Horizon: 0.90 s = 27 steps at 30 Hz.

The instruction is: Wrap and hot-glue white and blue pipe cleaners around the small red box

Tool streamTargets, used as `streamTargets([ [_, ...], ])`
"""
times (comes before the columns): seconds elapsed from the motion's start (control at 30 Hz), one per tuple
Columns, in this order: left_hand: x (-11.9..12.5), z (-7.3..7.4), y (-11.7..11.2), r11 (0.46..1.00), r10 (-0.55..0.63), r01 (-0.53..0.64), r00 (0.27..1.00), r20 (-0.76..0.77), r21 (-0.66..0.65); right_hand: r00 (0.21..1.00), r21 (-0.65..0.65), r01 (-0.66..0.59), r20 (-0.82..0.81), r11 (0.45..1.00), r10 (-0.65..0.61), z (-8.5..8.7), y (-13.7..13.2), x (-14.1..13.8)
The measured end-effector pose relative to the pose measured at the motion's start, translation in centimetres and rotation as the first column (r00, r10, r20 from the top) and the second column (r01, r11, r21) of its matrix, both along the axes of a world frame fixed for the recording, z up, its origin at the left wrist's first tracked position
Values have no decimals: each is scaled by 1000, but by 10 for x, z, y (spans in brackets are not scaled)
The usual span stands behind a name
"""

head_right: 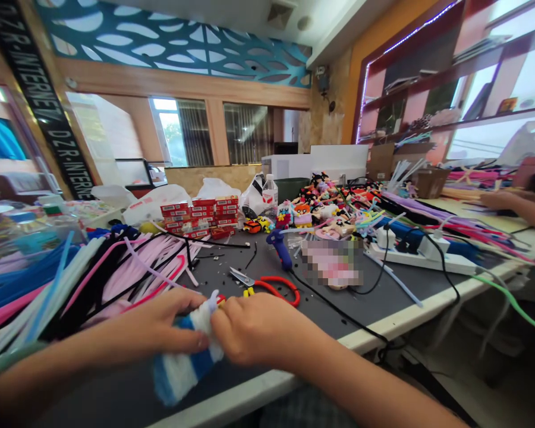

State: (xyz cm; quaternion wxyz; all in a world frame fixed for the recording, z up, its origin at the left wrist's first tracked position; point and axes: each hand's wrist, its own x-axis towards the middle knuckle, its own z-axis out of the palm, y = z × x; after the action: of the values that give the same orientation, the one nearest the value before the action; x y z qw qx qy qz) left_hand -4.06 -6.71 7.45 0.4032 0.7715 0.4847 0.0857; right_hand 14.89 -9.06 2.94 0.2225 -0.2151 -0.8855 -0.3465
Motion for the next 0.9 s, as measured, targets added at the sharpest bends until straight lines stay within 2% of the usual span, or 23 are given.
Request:
streamTargets([
  [0.13,-10,-4,-22,991,105,-102,994,30,-89,998,-29,-38,50,999,39,5,-12,-12],
  [0.23,-15,-6,-25,981,155,-148,987,47,-126,996,-47,-60,67,997,63,6,-13,-14],
  [0.3,-14,-9,-21,979,155,-136,981,121,-150,995,-52,-64,78,997,68,10,-9,-12],
  [0.43,-4,-17,-6,942,211,-102,921,326,-321,988,-65,-17,155,998,27,28,1,-3],
  [0.57,5,-19,3,931,205,-52,895,396,-362,962,-108,63,271,992,-31,44,10,5],
  [0.63,8,-17,5,923,205,-34,885,418,-383,953,-119,95,299,988,-56,46,13,8],
  [0.77,13,-13,9,876,259,-12,855,450,-483,951,-122,151,290,981,-111,44,17,13],
  [0.9,17,-18,21,881,265,-24,851,452,-472,952,-156,212,255,965,-168,39,21,17],
])
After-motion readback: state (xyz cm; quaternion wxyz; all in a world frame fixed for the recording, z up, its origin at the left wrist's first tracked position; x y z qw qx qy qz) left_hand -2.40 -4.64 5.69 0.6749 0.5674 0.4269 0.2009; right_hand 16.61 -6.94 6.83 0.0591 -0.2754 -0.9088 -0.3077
